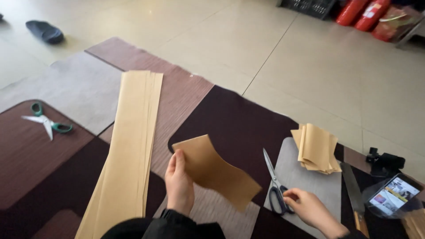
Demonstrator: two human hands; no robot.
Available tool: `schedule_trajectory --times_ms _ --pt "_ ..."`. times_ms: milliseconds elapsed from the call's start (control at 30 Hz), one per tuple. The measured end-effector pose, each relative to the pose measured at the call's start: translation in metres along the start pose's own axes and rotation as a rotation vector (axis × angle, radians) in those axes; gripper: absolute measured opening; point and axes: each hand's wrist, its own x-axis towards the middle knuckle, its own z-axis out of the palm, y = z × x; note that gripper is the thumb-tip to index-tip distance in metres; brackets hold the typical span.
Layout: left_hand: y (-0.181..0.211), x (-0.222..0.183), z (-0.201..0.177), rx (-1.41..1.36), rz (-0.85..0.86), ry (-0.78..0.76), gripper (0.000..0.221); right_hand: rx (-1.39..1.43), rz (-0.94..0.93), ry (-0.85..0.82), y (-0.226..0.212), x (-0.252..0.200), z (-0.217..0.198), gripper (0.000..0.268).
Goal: Folding and cutting brown paper strips into smaller rectangular patterns using scissors.
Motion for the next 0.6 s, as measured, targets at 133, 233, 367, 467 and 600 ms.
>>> schedule_trajectory --times_ms 133,233,367,467,600 --pt "-0.007 0.002 -0.004 0.08 0.06 -0.097 0.036 -0.261 -0.072 -0.014 0.039 0.059 0.054 0.031" --pt "-0.004 -0.003 0.001 0.173 0.051 -0.102 0.035 -0.327 -0.113 0.083 0.081 0.113 0.095 0.034" --pt "-0.001 -0.003 -0.003 0.292 -0.037 -0.054 0.039 -0.531 -0.156 0.251 0.158 0.222 0.158 0.045" --pt "0.003 0.002 -0.01 0.318 -0.091 -0.04 0.043 -0.314 -0.125 0.186 0.086 0.257 0.175 0.043" --pt "-0.015 0.032 -0.04 0.172 -0.01 -0.049 0.035 -0.059 -0.02 0.055 0.044 0.268 0.158 0.045"
